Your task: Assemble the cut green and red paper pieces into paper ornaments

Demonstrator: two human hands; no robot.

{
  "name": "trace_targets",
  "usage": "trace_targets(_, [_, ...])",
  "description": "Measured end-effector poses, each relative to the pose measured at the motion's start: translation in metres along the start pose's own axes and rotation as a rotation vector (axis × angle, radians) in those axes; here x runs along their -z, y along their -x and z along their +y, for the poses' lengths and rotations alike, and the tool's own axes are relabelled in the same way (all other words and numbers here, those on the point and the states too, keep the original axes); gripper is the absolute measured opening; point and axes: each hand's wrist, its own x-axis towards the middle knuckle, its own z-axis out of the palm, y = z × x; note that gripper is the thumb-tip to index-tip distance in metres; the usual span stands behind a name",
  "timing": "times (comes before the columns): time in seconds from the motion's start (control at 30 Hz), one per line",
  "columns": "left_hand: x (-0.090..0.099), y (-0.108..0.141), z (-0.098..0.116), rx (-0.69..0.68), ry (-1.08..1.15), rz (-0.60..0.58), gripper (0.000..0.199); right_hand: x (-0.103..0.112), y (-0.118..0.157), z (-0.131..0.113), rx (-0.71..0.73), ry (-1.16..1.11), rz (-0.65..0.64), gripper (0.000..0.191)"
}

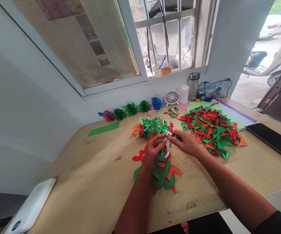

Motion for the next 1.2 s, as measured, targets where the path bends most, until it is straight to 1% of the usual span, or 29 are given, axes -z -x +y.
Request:
trace_targets(0.47, [0.0001, -0.0006, 0.0005, -0.003, 0.001, -0.025, 0.035, -0.0008, -0.0005, 0.0004, -0.007, -0.039, -0.060, 0.042])
trace_targets(0.73, [0.0001, -0.0016, -0.0002, 0.014, -0.002, -0.023, 0.040, -0.0008, -0.0002, -0.0003, 0.002, -0.045, -0.050, 0.041])
trace_targets(1.2, [0.0002, -0.0003, -0.0003, -0.024, -0.015, -0.057, 0.034, -0.0020, -0.0003, 0.0019, -0.006, 0.022, -0.019, 0.043])
